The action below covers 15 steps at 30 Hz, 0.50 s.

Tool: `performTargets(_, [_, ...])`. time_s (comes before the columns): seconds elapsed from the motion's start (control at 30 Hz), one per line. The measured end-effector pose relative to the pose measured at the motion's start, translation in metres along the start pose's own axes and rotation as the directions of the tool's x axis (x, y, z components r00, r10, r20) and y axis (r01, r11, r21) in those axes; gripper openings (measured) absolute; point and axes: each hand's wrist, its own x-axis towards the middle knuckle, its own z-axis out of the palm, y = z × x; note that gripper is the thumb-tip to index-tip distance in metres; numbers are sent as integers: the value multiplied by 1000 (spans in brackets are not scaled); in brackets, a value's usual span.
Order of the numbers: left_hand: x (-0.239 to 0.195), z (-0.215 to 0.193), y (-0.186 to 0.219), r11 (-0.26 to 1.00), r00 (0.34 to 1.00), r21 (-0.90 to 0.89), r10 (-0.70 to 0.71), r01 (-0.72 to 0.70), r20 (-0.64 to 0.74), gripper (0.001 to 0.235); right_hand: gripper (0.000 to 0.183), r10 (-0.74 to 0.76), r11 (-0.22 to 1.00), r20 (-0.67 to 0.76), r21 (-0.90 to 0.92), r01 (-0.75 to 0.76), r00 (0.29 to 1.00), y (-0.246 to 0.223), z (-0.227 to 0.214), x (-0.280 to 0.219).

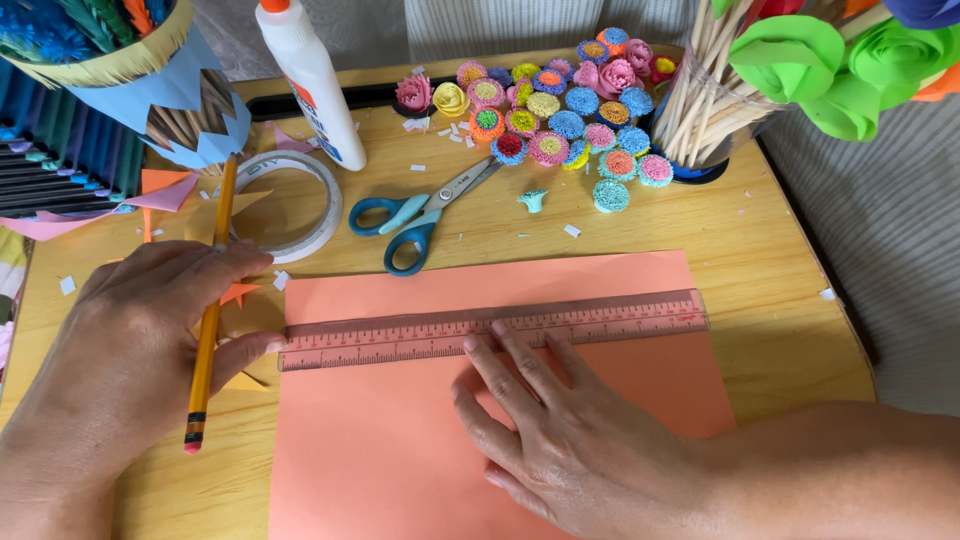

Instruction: Drawing parallel lines on a piece of orange paper using a ruler and a pencil.

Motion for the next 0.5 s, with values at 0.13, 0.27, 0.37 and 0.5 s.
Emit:
performTargets(0.13, [0, 0, -1, 1000, 1000, 1, 7, -7, -3, 63, 70, 1, 1000, 6, -1, -1, 1000, -1, 1, 0])
performTargets(0.27, [-1, 1, -1, 1000, 1000, -2, -7, 7, -1, 63, 68, -9, 1000, 6, 4, 9, 1000, 1, 0, 0])
performTargets(0.37, [-1, 1, -1, 1000, 1000, -11, -8, 8, -3, 63, 68, -10, 999, -3, 44, 10, 1000, 3, 2, 0])
performTargets(0.5, [0, 0, -1, 1000, 1000, -15, 15, -16, -16, 62, 71, -11, 992, -33, 124, 15, 999, 8, 4, -1])
